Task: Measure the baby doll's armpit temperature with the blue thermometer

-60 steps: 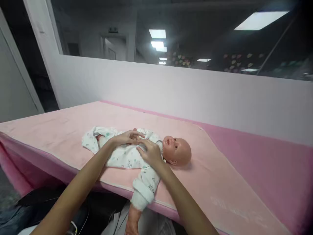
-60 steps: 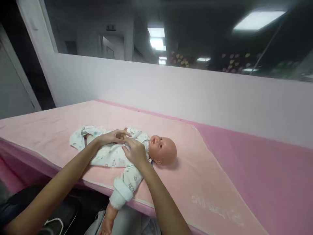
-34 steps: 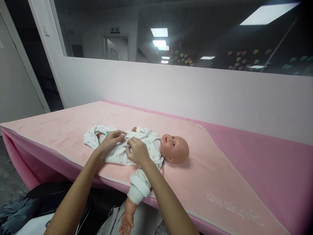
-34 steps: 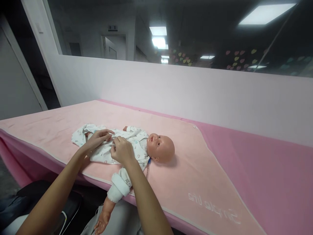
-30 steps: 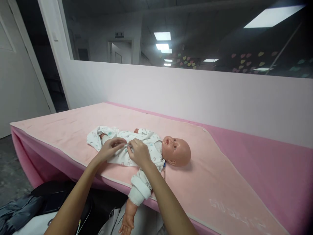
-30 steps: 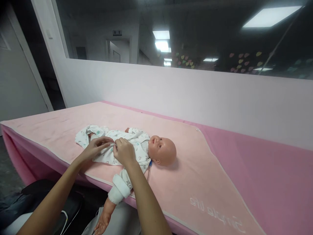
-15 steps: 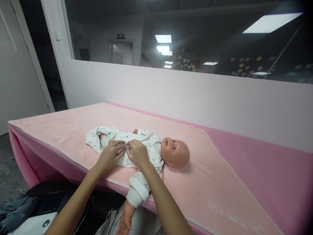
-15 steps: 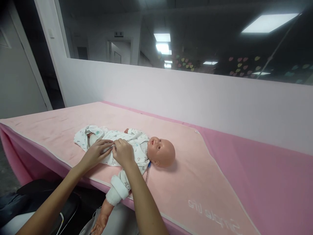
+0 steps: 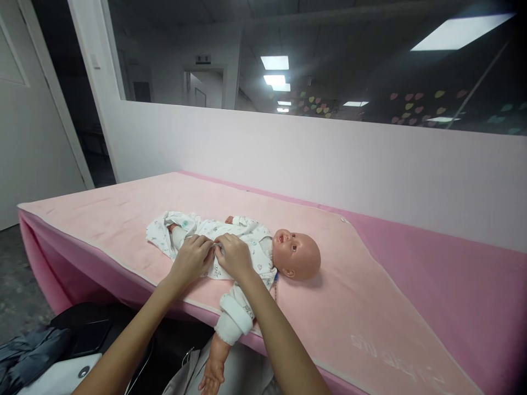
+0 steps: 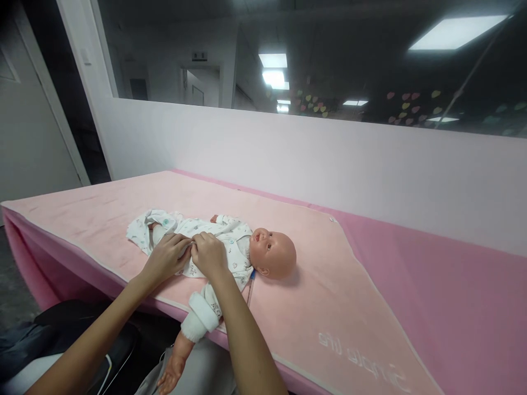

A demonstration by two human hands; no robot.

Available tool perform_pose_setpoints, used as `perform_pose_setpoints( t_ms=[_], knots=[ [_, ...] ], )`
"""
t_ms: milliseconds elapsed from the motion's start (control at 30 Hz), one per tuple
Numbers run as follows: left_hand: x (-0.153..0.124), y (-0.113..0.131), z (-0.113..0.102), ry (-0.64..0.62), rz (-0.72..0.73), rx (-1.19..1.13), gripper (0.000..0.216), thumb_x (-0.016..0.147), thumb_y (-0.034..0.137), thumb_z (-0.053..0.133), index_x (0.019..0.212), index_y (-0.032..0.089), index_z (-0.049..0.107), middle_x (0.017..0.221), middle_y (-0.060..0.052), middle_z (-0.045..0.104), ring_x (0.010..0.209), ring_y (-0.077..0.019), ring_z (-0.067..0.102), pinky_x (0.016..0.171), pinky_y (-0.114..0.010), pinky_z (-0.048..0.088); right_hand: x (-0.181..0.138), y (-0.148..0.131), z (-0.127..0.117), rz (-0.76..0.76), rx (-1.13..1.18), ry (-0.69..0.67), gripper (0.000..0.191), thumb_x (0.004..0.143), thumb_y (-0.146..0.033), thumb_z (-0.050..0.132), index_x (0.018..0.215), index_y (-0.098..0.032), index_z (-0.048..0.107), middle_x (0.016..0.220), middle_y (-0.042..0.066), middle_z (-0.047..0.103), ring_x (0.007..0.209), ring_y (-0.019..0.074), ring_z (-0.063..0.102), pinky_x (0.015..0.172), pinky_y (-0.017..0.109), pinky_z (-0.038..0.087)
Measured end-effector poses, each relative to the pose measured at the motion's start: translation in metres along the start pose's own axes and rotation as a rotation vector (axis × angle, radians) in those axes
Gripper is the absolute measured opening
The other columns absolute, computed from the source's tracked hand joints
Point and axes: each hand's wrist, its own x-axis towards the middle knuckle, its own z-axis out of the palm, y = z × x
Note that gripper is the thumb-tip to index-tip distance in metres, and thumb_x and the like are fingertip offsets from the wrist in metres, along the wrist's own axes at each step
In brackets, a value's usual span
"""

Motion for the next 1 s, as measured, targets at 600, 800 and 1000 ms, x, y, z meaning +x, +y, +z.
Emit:
perform_pose_setpoints(
  t_ms=[600, 800, 1000],
  knots=[
    [-0.004, -0.015, -0.004, -0.064, -0.110, -0.404, 0.021, 0.082, 0.028, 0.042, 0.095, 0.018, 0.056, 0.101, -0.007, 0.055, 0.097, -0.0203, 0.049, 0.089, -0.037, 0.041, 0.001, 0.000, 0.000, -0.015, 0.002, 0.010, 0.013, 0.086, -0.019, 0.044, 0.089, -0.020, 0.056, 0.085, 0.002, 0.060, 0.082, 0.0128, 0.054, 0.070, 0.023, 0.039],
    [-0.005, -0.018, -0.006, -0.115, -0.155, -0.546, 0.023, 0.085, 0.031, 0.039, 0.094, 0.019, 0.057, 0.104, -0.007, 0.055, 0.102, -0.0195, 0.047, 0.093, -0.036, 0.038, 0.001, 0.000, 0.001, 0.012, -0.006, -0.003, 0.014, 0.088, -0.023, 0.042, 0.090, -0.020, 0.056, 0.084, 0.001, 0.061, 0.078, 0.0123, 0.056, 0.064, 0.022, 0.038],
    [-0.005, -0.020, -0.007, -0.130, -0.219, -0.633, 0.026, 0.084, 0.036, 0.042, 0.095, 0.020, 0.058, 0.101, -0.006, 0.057, 0.100, -0.0192, 0.048, 0.091, -0.034, 0.039, 0.000, 0.000, 0.003, 0.056, -0.017, -0.008, 0.014, 0.089, -0.025, 0.042, 0.089, -0.021, 0.056, 0.083, 0.001, 0.062, 0.074, 0.0121, 0.057, 0.060, 0.021, 0.036]
  ],
)
